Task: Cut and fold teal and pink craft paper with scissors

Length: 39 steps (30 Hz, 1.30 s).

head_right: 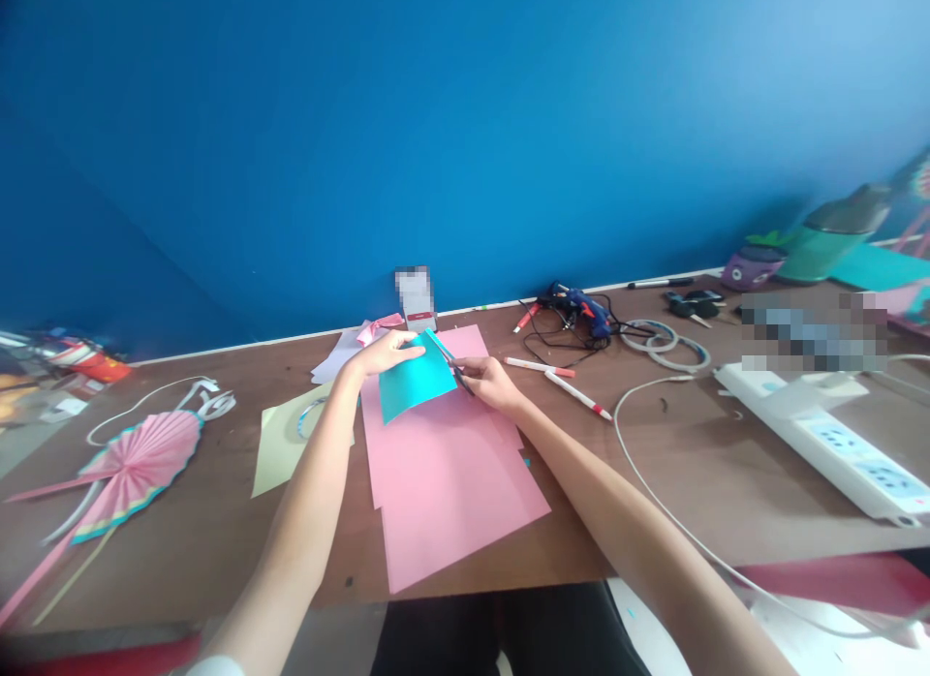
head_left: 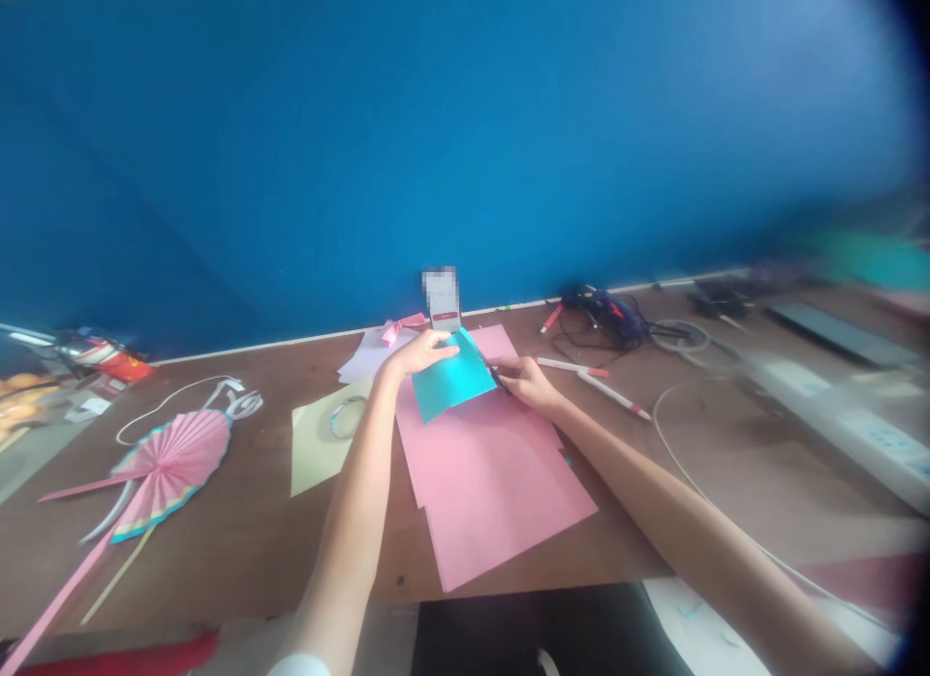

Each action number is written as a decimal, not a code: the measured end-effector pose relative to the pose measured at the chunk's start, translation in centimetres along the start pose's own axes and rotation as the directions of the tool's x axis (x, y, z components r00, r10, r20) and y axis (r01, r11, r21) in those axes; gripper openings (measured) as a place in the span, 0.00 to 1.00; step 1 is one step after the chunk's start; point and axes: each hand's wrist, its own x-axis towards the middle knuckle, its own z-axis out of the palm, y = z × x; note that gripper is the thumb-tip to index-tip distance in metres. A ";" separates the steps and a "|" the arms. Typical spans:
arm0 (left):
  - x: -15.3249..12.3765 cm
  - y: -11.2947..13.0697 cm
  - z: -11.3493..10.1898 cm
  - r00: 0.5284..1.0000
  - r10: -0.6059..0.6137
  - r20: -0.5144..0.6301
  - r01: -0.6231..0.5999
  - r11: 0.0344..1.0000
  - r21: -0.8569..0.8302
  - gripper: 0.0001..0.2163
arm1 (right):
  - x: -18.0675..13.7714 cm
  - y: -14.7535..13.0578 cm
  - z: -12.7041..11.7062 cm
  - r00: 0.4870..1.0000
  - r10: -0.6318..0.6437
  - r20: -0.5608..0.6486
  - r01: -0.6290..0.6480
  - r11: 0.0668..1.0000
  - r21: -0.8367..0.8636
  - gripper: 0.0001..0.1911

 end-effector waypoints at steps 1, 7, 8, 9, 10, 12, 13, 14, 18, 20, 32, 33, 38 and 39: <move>0.0 0.0 0.0 1.000 0.001 0.003 -0.001 1.000 -0.001 0.20 | 0.0 0.0 0.0 1.000 0.001 0.000 -0.001 1.000 0.000 0.26; -0.1 0.4 0.2 1.000 -0.018 0.014 0.018 1.000 0.004 0.22 | 0.1 -0.2 0.1 1.000 0.008 -0.020 -0.007 1.000 0.014 0.25; -0.1 0.5 0.2 1.000 -0.024 0.017 0.023 1.000 0.008 0.22 | 0.1 -0.2 0.1 1.000 0.008 -0.030 -0.008 1.000 0.016 0.25; -0.1 0.6 0.3 1.000 -0.028 0.014 0.027 1.000 0.014 0.23 | 0.1 -0.2 0.2 0.999 0.009 -0.040 -0.008 1.000 0.017 0.25; -0.1 0.6 0.3 0.999 -0.031 0.007 0.031 0.999 0.021 0.23 | 0.1 -0.2 0.2 0.999 0.010 -0.045 -0.009 1.000 0.018 0.26; 0.0 0.5 0.4 0.999 -0.034 -0.006 0.035 0.999 0.035 0.24 | 0.2 -0.1 0.2 0.999 0.011 -0.040 -0.010 1.000 0.017 0.26; 0.0 0.5 0.4 0.999 -0.035 -0.002 0.035 0.999 0.037 0.23 | 0.2 0.0 0.1 0.999 0.010 -0.035 -0.009 1.000 0.014 0.26; 0.0 0.4 0.4 0.999 -0.035 0.009 0.035 0.999 0.036 0.23 | 0.2 0.1 0.1 0.999 0.009 -0.031 -0.009 1.000 0.010 0.26; 0.2 0.1 0.4 0.998 -0.033 0.060 0.032 0.999 0.011 0.24 | 0.3 0.5 0.0 0.999 0.013 -0.033 -0.014 1.000 -0.022 0.26; 0.2 0.0 0.4 0.998 -0.021 0.065 0.021 1.000 -0.001 0.24 | 0.3 0.6 -0.1 0.999 0.011 -0.036 -0.012 0.999 -0.034 0.26; 0.1 -0.2 0.3 0.995 -0.055 0.079 0.054 0.998 0.011 0.27 | 0.2 0.4 0.0 1.000 -0.019 -0.007 0.020 1.000 0.006 0.24; 0.2 -0.1 0.3 0.996 -0.047 0.080 0.047 0.999 0.011 0.27 | 0.3 0.4 0.0 1.000 -0.025 -0.006 0.025 1.000 -0.009 0.24; 0.1 0.2 0.4 0.997 -0.028 0.067 0.028 1.000 0.007 0.26 | 0.4 0.6 -0.1 1.000 -0.024 -0.001 0.024 0.998 -0.064 0.23; 0.0 0.3 0.3 0.997 -0.028 0.067 0.028 1.000 0.004 0.25 | 0.4 0.6 -0.1 1.000 -0.022 -0.001 0.022 0.998 -0.062 0.22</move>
